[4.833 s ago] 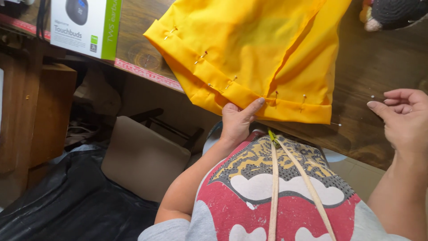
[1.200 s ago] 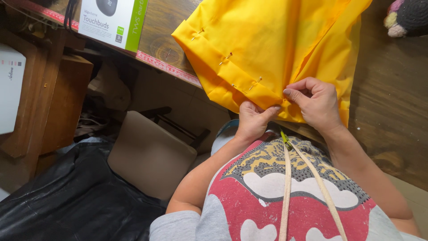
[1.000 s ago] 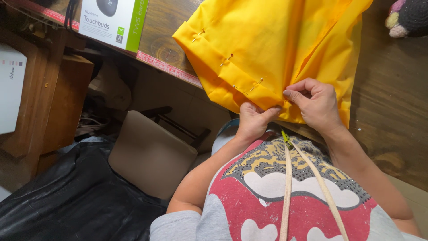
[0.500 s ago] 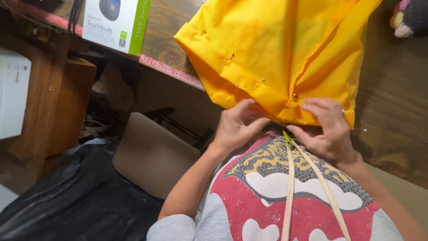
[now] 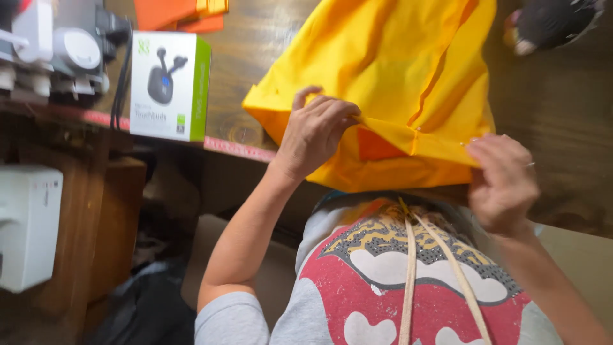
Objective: Pinning the hem of a yellow garment on a work table
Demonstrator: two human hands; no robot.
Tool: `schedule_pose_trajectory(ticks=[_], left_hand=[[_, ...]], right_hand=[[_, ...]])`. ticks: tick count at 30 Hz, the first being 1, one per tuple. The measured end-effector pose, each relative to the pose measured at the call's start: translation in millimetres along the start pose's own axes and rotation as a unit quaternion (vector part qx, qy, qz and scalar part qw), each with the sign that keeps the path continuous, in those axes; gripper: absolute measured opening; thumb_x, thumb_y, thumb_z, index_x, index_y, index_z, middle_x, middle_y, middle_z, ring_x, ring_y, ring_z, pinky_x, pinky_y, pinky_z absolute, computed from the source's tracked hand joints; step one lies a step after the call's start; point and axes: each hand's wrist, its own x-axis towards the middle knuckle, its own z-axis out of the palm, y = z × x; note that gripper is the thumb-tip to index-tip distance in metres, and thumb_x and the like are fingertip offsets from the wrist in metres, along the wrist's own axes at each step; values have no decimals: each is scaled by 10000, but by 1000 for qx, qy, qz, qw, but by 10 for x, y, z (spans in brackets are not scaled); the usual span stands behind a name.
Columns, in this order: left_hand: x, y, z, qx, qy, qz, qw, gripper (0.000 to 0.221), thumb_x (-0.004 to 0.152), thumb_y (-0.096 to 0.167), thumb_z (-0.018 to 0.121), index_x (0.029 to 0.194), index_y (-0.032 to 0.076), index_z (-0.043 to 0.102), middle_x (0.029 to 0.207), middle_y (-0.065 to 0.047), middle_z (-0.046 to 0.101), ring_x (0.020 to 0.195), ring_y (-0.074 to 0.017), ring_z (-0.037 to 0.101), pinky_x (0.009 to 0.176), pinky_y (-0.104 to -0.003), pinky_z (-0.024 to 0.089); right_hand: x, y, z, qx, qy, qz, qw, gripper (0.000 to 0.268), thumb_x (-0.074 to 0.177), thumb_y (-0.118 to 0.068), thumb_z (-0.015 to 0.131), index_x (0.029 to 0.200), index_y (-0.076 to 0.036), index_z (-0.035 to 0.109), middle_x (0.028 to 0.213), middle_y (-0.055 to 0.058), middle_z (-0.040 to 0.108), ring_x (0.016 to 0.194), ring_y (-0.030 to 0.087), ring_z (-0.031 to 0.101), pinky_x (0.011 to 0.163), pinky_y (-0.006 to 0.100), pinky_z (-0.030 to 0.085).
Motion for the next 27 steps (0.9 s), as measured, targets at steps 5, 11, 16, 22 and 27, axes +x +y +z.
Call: schedule_pose_trajectory(ticks=[5,11,16,22,27], left_hand=[[520,25,-330,-124,-40,9,991,123,1021,216,674,983,100,661,760,-36,685,597,-228,575,609,-352,483],[1033,-186,-240,-163,-141,-78,973,275,976,335,685,820,111,717,604,39,500,566,-97,434,527,-317,356],[1127,-581,437,-241,-205,-146,937,382,984,333,691,686,134,559,640,92,308,606,-65,297,518,-298,264],[1005,-820,1021,-268,-270,-146,913,366,987,381,684,724,139,603,642,68,375,628,-77,336,565,-276,317],[992,-787,1047,-403,-284,-194,848,308,866,432,790,888,128,745,591,100,442,550,-13,357,496,-213,245]], right_hand=[[228,129,-380,33,28,219,975,218,1205,-88,630,1181,96,744,1137,240,715,1029,331,671,932,413,528],[453,395,-625,176,34,434,883,116,1115,-11,667,1215,32,710,1079,92,696,942,131,629,844,231,550],[54,787,-373,195,76,482,851,129,1045,-58,730,1168,-20,715,1037,45,691,937,106,622,902,203,559],[-135,712,-249,224,108,554,795,71,1054,-55,656,1102,-28,700,1015,49,672,952,151,627,839,246,557],[330,365,-498,39,-65,464,883,245,989,-102,633,1186,-5,740,1150,106,738,1026,215,678,820,326,546]])
